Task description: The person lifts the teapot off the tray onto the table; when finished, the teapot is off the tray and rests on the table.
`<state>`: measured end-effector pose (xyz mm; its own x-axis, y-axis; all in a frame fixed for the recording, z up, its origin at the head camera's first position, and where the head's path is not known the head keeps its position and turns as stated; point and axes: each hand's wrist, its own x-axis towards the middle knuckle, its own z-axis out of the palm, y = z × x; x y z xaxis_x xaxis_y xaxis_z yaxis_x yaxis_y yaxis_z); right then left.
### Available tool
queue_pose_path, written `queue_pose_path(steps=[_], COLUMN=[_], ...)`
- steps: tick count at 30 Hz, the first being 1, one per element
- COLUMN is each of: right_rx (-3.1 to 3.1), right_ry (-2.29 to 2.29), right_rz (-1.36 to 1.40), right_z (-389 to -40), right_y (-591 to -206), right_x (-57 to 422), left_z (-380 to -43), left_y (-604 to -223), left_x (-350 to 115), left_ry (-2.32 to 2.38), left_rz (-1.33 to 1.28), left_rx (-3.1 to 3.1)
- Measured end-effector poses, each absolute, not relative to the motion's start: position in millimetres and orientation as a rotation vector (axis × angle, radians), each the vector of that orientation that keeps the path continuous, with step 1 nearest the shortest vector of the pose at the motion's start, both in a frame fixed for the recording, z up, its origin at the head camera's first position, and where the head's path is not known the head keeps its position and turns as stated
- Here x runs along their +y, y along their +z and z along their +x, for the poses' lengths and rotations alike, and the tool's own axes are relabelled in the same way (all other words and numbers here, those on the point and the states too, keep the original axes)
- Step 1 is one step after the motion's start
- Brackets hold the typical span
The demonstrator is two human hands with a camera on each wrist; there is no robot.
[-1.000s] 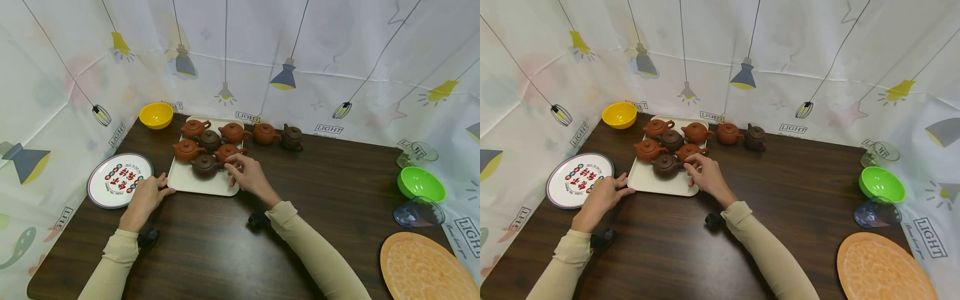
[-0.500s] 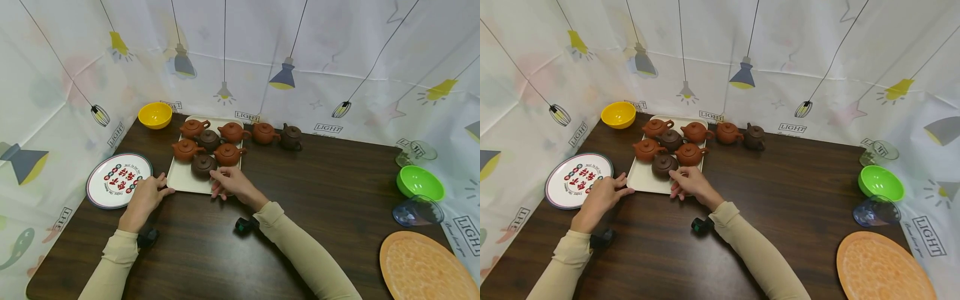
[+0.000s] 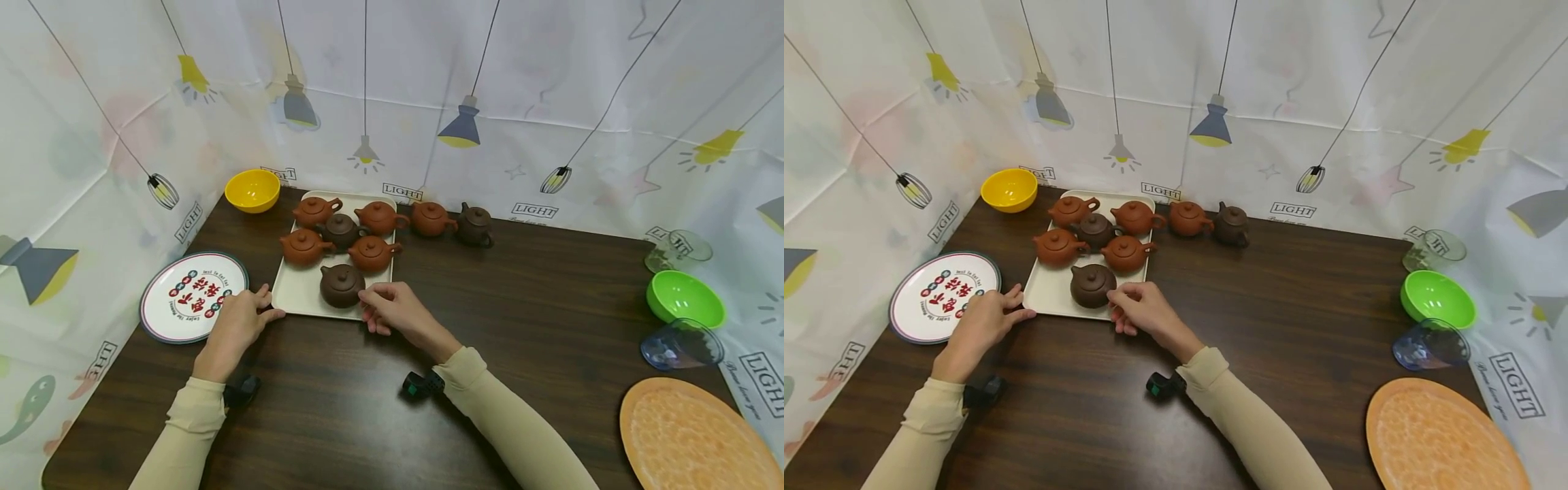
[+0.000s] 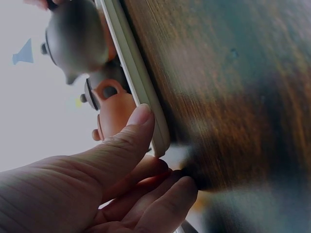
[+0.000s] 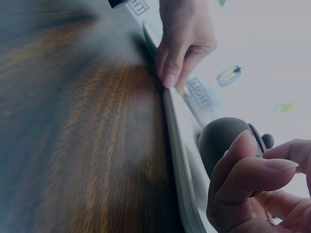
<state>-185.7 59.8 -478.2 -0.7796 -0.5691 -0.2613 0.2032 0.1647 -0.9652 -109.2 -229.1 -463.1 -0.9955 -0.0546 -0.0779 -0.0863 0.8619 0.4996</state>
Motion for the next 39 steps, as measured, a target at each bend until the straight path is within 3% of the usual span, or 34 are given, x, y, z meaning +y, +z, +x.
queue_pose_path(steps=[22, 30, 39], right_rx=[2.018, 1.998, 2.029], right_ry=[-1.950, -2.159, -2.279], right_rz=[-0.030, 0.171, 0.380], right_z=[-162.9, -191.4, -242.2], right_y=[-474.8, -465.0, -461.5], right_x=[231.5, 269.3, 280.0], left_z=[-112.3, -112.0, -107.1], left_y=[-456.9, -463.6, -461.4], left_x=[-230.8, -231.4, -226.7], left_ry=[0.791, 0.788, 0.785], left_rz=[-0.118, -0.139, -0.095], left_rx=[2.993, 2.999, 2.978])
